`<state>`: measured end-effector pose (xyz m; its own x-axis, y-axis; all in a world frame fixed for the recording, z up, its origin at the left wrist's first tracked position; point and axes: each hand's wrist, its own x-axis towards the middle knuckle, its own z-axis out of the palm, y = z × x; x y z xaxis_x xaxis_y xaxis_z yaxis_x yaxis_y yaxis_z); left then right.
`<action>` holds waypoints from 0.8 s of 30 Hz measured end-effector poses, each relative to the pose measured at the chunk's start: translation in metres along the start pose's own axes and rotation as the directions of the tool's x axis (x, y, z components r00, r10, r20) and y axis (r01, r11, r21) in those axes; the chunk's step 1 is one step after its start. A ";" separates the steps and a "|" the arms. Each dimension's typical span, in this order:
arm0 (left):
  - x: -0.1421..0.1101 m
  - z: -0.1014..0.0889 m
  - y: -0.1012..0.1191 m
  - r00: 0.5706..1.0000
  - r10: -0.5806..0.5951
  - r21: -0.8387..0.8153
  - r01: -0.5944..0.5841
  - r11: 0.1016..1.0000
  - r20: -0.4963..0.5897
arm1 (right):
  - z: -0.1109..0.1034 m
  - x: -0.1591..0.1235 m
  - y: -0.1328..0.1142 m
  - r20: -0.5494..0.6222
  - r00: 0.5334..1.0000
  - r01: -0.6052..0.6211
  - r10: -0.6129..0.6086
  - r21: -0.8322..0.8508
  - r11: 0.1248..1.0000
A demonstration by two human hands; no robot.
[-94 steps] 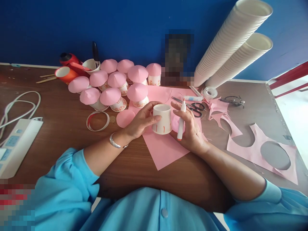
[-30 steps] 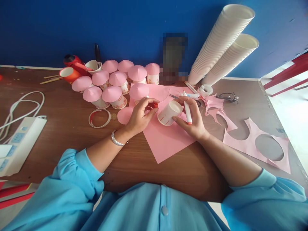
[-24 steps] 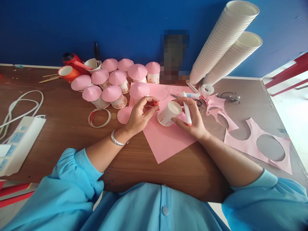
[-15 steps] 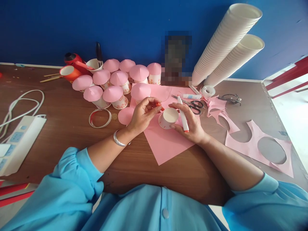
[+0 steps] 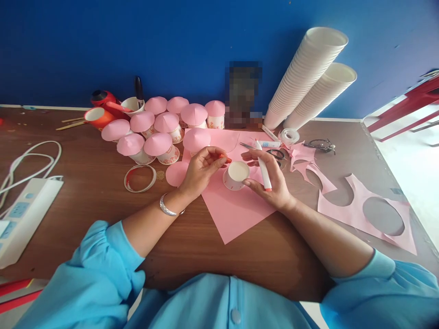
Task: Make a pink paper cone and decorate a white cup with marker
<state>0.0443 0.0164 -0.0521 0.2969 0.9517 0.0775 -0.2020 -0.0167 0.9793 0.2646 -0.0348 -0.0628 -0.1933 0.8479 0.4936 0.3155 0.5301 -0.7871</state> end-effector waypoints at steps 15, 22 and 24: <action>0.010 -0.011 -0.016 0.951 0.208 0.656 -0.308 0.689 0.228 | 0.001 0.000 -0.004 -0.034 0.986 -0.161 0.162 0.015 0.987; 0.012 -0.013 -0.017 0.987 0.118 0.540 -0.157 0.827 0.106 | -0.001 0.003 -0.004 -0.036 0.954 -0.286 0.297 0.184 0.940; 0.013 -0.014 -0.017 0.992 0.084 0.447 -0.118 0.887 0.095 | -0.001 0.003 -0.005 -0.030 0.948 -0.305 0.316 0.195 0.932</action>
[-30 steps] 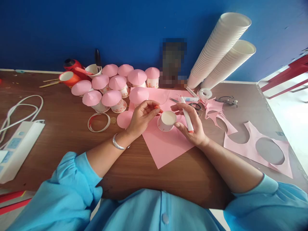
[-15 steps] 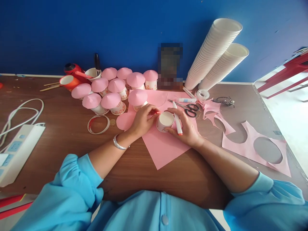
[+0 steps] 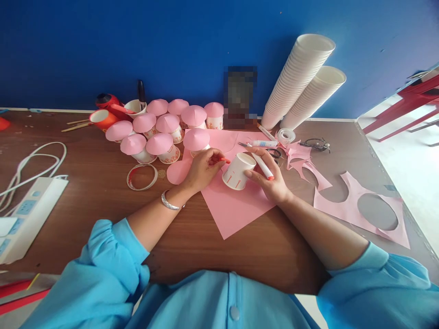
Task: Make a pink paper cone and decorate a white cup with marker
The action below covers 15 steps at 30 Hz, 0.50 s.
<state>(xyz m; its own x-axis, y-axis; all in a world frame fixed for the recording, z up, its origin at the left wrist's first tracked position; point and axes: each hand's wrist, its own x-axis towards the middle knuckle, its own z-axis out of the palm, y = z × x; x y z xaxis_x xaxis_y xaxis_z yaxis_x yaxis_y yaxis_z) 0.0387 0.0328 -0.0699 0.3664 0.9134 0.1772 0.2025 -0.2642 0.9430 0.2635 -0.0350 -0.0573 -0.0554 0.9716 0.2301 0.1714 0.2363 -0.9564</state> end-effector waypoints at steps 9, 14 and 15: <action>-0.002 0.000 0.000 1.000 -0.013 -0.011 0.012 1.000 -0.013 | -0.001 -0.001 0.004 0.025 1.000 0.007 -0.006 -0.028 1.000; -0.002 -0.001 0.002 0.998 -0.054 -0.203 0.050 0.978 -0.015 | 0.000 -0.002 0.007 0.122 0.983 0.151 -0.135 -0.138 0.979; -0.002 -0.002 0.003 0.998 -0.068 -0.250 0.062 0.966 -0.018 | 0.001 -0.002 0.007 0.162 0.973 0.186 -0.163 -0.145 0.972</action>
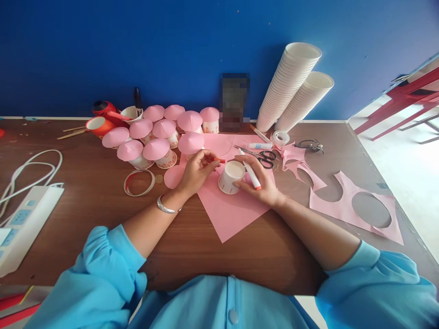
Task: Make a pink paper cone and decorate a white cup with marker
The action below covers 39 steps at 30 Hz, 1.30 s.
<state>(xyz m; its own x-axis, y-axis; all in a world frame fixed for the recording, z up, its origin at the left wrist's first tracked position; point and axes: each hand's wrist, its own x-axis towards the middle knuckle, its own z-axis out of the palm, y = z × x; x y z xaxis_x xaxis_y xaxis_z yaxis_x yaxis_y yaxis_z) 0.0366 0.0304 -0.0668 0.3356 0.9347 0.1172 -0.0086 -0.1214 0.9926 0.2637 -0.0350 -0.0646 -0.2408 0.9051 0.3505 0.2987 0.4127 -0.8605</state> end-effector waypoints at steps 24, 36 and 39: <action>0.002 -0.002 0.003 0.970 0.174 0.608 -0.242 0.756 0.170 | -0.011 0.003 -0.030 -0.115 0.980 -0.143 0.163 0.163 0.976; -0.024 0.002 0.050 0.980 0.021 0.175 -0.057 0.983 0.199 | -0.016 0.032 -0.056 -0.119 0.965 -0.168 0.233 0.398 0.902; -0.014 0.005 0.061 0.958 -0.062 -0.217 0.126 0.968 0.280 | -0.008 0.036 -0.053 -0.046 0.975 -0.170 0.217 0.476 0.863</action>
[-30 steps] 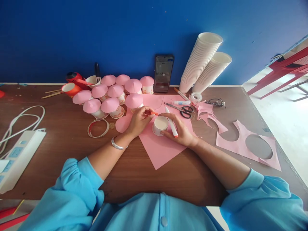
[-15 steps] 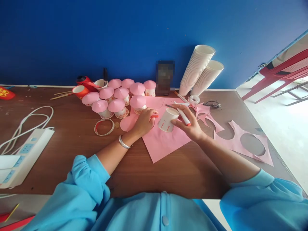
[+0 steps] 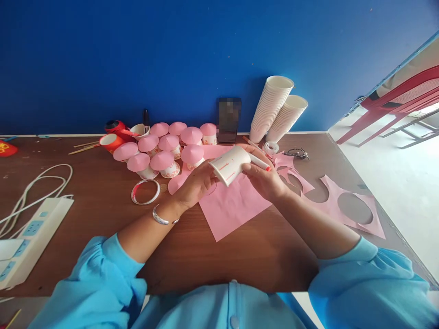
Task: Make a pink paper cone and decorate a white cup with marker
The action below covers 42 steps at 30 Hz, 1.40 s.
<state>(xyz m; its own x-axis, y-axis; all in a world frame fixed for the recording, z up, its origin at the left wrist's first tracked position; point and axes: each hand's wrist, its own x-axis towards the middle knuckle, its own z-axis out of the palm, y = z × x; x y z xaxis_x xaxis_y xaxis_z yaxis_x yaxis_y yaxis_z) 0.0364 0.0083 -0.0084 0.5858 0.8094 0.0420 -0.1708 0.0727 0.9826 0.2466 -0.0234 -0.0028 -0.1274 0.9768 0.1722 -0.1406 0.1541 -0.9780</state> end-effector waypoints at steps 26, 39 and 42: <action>0.028 -0.022 -0.028 0.878 -0.300 -0.328 0.428 0.842 0.374 | -0.042 0.042 0.016 0.512 0.859 0.189 -0.016 -0.287 0.939; 0.026 -0.017 -0.042 0.963 -0.262 -0.515 0.258 0.817 0.066 | -0.019 0.009 0.021 -0.014 0.905 0.387 -0.424 -0.386 0.838; 0.024 -0.017 -0.046 0.971 -0.233 -0.481 0.231 0.846 0.055 | -0.014 0.003 0.020 -0.033 0.928 0.343 -0.372 -0.318 0.884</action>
<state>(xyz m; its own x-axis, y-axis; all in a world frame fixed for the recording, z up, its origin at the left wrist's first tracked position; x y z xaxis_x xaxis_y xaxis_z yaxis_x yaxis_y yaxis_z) 0.0449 0.0340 -0.0553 0.6521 0.7368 -0.1787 -0.3907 0.5286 0.7536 0.2571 -0.0153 -0.0237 -0.0331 0.8538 0.5195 0.1439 0.5184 -0.8429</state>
